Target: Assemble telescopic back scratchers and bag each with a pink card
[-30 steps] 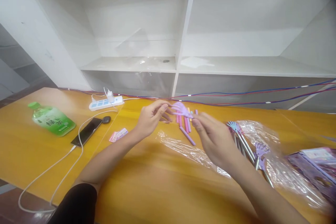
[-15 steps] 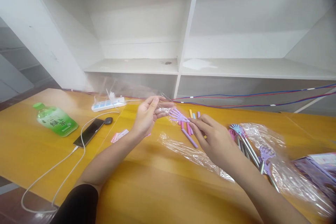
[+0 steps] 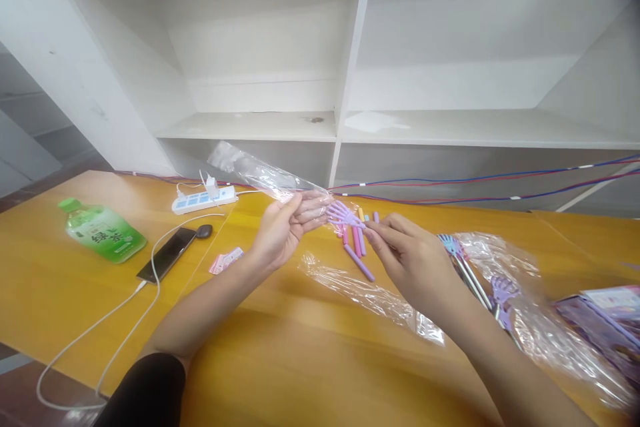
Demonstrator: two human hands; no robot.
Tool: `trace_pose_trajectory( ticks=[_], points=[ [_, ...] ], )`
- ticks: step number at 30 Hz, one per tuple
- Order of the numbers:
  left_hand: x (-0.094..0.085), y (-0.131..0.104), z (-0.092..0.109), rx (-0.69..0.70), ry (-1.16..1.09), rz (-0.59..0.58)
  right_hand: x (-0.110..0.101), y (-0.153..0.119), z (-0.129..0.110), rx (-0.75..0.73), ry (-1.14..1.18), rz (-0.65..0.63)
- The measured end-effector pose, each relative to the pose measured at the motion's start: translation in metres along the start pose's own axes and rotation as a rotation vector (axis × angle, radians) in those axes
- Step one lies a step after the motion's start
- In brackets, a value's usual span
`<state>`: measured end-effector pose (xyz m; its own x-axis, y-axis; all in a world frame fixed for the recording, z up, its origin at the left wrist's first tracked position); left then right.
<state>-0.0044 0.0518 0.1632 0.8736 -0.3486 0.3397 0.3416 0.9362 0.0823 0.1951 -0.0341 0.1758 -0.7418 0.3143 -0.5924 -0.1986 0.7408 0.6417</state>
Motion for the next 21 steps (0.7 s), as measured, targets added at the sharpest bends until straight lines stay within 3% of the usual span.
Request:
trace_pose_trajectory(
  ticks=[7,21],
  points=[
    [-0.001,0.000,-0.002,-0.038,-0.069,0.065,-0.003,0.000,-0.004,-0.038,-0.043,0.022],
    [0.020,-0.013,-0.016,-0.041,-0.013,-0.100,0.003,0.000,0.004,-0.022,0.002,-0.009]
  ],
)
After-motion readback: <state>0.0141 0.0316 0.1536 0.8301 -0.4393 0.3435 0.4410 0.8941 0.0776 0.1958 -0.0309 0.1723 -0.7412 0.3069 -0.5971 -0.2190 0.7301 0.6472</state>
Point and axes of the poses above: each hand's wrist, its own y-axis towards the middle knuckle, its own x-axis out of the palm, z = x × y, the point moved 4 cm from there along y, towards the middle knuckle, and after that the axes turned 13 degrees about y, right-handed, at the moved point
